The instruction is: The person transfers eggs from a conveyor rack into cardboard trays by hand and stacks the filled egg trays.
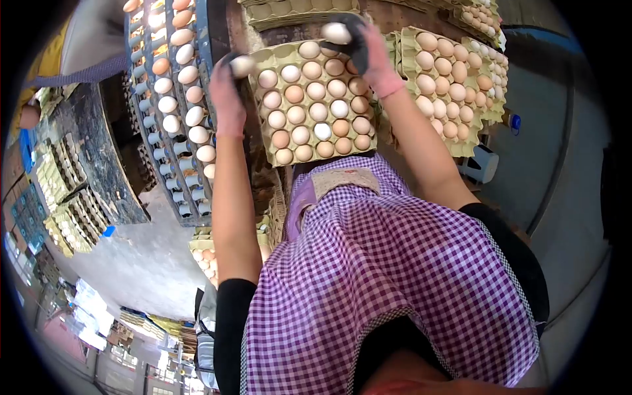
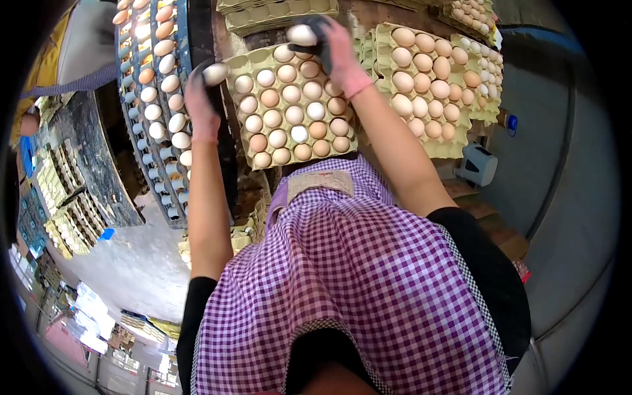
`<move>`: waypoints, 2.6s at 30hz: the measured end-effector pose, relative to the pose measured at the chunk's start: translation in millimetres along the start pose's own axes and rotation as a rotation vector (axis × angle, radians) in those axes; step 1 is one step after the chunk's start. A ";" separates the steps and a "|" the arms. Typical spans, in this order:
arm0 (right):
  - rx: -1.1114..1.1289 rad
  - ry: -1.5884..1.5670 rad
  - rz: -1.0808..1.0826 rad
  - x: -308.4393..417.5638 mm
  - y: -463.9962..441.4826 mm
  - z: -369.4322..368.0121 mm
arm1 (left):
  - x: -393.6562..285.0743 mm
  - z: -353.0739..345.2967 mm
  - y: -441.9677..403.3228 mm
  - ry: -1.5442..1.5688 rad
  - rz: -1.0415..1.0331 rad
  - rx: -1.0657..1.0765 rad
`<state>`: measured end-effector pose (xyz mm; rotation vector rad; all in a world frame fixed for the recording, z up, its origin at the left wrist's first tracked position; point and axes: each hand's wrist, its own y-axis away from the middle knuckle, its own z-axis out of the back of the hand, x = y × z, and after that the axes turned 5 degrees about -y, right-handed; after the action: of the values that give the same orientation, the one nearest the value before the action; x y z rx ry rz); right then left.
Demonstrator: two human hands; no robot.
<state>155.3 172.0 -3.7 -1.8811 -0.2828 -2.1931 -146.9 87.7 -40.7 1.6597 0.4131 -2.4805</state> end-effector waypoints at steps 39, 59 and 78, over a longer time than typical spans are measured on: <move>-0.470 -0.457 -0.262 62.4 143.1 170.3 | -114.8 -62.8 67.2 0.266 0.500 0.259; -0.506 0.598 0.164 28.3 98.1 132.7 | -194.8 -182.3 23.2 -0.073 -0.333 0.364; -0.318 0.428 0.162 91.1 109.0 74.9 | -189.3 -132.3 92.5 -0.365 -0.677 0.665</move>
<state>245.7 85.5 96.9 -1.4431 0.3002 -2.5595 67.3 30.0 71.9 1.3007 0.1028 -3.6550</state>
